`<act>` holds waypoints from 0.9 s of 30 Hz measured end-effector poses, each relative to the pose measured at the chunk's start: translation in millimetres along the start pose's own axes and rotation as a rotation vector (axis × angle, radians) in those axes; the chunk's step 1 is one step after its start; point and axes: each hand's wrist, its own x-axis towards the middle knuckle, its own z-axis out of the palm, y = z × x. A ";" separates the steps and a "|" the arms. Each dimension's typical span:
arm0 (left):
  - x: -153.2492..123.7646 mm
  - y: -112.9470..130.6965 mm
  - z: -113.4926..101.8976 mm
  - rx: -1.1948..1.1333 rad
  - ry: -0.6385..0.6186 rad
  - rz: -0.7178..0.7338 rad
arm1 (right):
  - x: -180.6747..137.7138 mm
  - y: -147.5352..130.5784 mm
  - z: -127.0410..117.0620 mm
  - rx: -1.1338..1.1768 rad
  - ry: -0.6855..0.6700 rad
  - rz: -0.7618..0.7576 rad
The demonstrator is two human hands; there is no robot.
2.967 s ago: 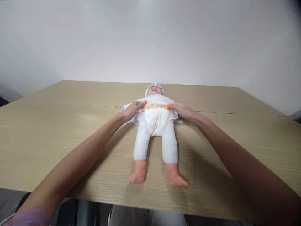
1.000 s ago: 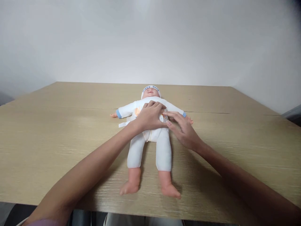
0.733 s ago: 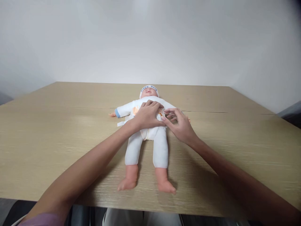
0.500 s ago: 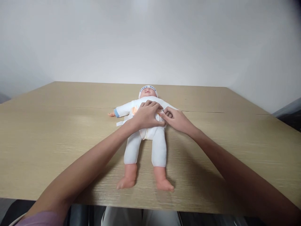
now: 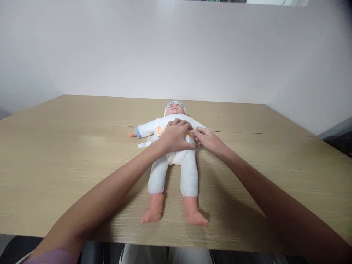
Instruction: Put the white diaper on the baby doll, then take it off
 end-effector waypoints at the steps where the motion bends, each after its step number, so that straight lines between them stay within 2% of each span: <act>1: 0.0 0.0 0.0 0.002 0.001 -0.004 | 5.1 -2.7 5.4 -0.010 0.011 0.013; 4: -0.6 -0.3 -0.1 -0.012 0.006 -0.012 | 12.1 -8.2 14.3 -0.034 0.055 0.044; 7: -1.8 -0.1 0.1 -0.021 0.014 -0.009 | 0.6 -10.1 15.4 -0.014 0.093 0.035; 9: -2.1 -0.5 1.6 -0.021 0.015 -0.006 | -15.8 -9.5 15.4 -0.046 0.145 -0.082; 11: -1.6 -1.9 4.4 -0.022 0.023 -0.009 | -33.9 -6.5 16.4 -0.150 0.174 -0.287; 14: 0.5 -5.5 7.7 -0.035 0.032 -0.013 | -53.3 4.5 19.3 -0.284 0.125 -0.517; 18: -4.3 -10.5 -3.0 -0.236 0.052 0.085 | -59.1 21.6 18.4 -0.293 0.047 -0.572; 21: -24.1 -19.3 -22.3 -0.466 0.155 0.144 | -60.2 19.6 10.6 -0.268 0.036 -0.580; 22: -34.3 -24.8 -28.4 -0.494 0.222 0.110 | -61.4 14.6 7.4 -0.267 0.048 -0.586; 24: -58.1 -40.6 -36.5 -0.456 0.342 -0.049 | -64.1 -1.0 2.6 -0.279 0.082 -0.614; 25: -70.9 -50.5 -38.0 -0.409 0.366 -0.153 | -65.0 -10.9 1.7 -0.287 0.093 -0.635; 27: -95.5 -72.0 -35.9 -0.300 0.317 -0.342 | -63.7 -32.6 4.2 -0.306 0.093 -0.681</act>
